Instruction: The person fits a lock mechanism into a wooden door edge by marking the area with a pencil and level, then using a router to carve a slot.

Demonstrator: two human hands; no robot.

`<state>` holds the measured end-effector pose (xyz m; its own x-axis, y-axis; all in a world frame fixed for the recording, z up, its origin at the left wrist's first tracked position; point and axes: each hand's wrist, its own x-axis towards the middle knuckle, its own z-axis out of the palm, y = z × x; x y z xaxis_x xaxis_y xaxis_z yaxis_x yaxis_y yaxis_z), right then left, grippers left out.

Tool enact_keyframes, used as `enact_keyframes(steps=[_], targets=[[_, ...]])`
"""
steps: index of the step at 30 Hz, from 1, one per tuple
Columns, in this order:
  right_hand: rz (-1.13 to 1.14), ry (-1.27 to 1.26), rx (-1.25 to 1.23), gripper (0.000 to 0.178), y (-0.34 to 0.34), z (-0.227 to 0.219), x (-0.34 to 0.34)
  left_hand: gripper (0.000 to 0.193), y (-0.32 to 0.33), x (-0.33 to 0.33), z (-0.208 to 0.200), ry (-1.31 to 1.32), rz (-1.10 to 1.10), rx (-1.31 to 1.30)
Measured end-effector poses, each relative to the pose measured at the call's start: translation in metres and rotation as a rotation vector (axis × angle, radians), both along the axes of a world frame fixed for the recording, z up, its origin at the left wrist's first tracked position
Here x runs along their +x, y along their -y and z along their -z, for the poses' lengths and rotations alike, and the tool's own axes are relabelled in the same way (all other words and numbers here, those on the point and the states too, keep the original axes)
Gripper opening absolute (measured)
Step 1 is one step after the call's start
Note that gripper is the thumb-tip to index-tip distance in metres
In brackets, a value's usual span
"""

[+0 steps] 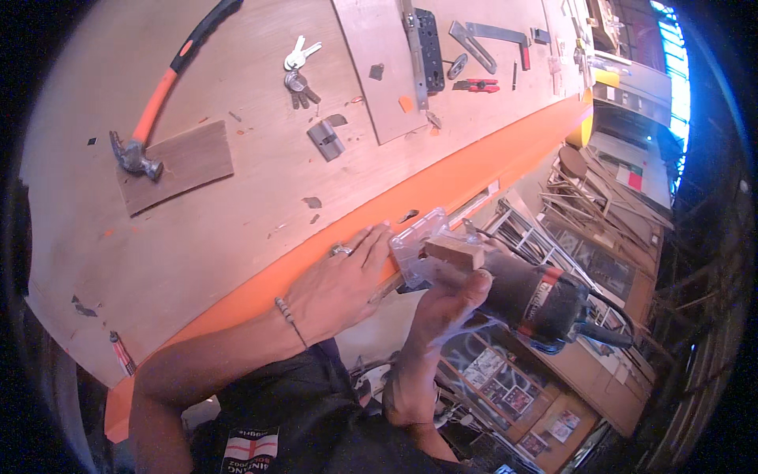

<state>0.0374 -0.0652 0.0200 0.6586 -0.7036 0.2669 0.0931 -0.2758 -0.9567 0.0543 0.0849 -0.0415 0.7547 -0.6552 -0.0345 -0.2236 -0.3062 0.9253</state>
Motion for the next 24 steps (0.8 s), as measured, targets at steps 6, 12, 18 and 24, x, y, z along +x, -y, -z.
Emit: enact_keyframes(steps=[6,12,18,24], targets=[[-0.024,-0.011,-0.064,0.070,-0.001,0.001,0.001,0.063,-0.001,-0.001,-0.001,0.008,-0.011,0.015],[-0.013,-0.008,-0.103,0.066,0.001,0.003,0.001,0.062,-0.003,0.004,-0.005,-0.011,0.012,0.034],[0.019,0.010,-0.130,0.065,-0.004,0.006,0.002,0.061,-0.002,0.002,-0.004,-0.015,-0.007,0.031],[0.008,0.014,-0.171,0.065,-0.003,0.010,0.000,0.061,-0.003,0.003,-0.004,-0.020,-0.004,0.031]])
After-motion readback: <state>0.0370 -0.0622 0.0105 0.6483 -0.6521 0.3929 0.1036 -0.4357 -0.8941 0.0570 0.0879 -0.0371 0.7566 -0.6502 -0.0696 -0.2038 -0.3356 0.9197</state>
